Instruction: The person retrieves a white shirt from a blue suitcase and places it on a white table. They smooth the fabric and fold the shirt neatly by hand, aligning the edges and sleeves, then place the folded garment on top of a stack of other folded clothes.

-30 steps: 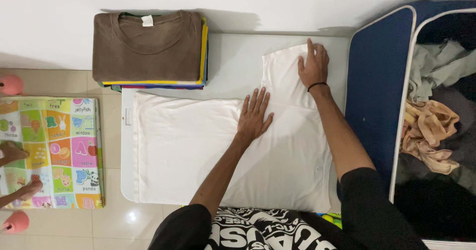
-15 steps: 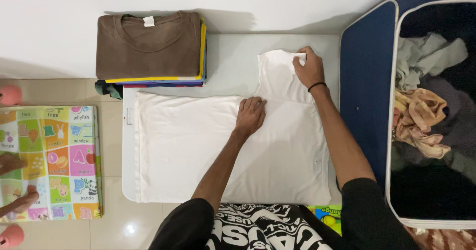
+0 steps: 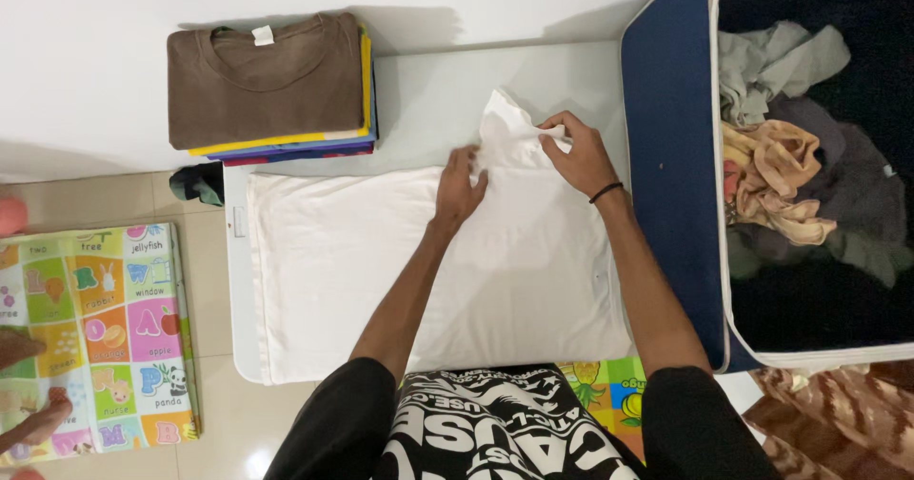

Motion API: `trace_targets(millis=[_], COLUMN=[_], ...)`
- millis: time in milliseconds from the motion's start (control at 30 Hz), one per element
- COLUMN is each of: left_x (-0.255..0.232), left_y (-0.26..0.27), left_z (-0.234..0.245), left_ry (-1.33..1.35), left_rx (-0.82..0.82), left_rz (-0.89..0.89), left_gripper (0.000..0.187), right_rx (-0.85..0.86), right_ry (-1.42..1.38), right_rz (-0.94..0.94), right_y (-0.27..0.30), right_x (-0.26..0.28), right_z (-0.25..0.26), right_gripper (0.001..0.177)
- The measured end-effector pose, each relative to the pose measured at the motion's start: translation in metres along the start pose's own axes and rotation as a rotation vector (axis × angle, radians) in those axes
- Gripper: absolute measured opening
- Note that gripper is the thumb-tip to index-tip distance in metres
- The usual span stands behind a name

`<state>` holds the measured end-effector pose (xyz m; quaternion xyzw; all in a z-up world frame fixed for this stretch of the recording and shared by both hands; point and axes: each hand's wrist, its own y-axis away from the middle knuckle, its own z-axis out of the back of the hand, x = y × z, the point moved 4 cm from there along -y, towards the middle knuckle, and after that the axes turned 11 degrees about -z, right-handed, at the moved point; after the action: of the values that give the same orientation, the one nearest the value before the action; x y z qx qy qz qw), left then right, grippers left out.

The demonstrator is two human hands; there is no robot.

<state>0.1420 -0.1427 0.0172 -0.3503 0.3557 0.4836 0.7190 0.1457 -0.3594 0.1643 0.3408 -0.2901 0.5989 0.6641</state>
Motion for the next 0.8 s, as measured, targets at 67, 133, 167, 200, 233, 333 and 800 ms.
trace_targets(millis=[67, 133, 167, 200, 233, 333, 800], left_x=[-0.019, -0.023, -0.021, -0.024, -0.026, -0.002, 0.006], left_y=[-0.015, -0.029, -0.038, -0.048, -0.056, -0.071, -0.074], left_z=[0.014, 0.011, 0.007, 0.005, -0.001, -0.025, -0.022], left_ry=[-0.056, 0.09, 0.162, 0.115, 0.069, 0.117, 0.192], left_rx=[-0.143, 0.012, 0.09, 0.103, 0.118, 0.265, 0.436], left_rz=[-0.2, -0.03, 0.053, -0.071, -0.193, -0.106, -0.006], left_gripper=[0.076, 0.092, 0.1, 0.104, 0.108, 0.107, 0.036], right_rx=[0.02, 0.049, 0.066, 0.083, 0.083, 0.077, 0.036], right_ry=[-0.004, -0.008, -0.009, -0.011, -0.005, 0.004, -0.023], right_rz=[-0.004, -0.02, -0.031, -0.041, -0.054, -0.069, -0.055], right_y=[0.016, 0.031, 0.036, 0.042, 0.048, 0.061, 0.097], right_x=[0.004, 0.006, 0.007, 0.008, 0.009, 0.009, 0.012], right_z=[0.003, 0.005, 0.005, 0.005, 0.006, 0.009, 0.019], right_gripper=[0.016, 0.016, 0.016, 0.016, 0.016, 0.015, 0.012])
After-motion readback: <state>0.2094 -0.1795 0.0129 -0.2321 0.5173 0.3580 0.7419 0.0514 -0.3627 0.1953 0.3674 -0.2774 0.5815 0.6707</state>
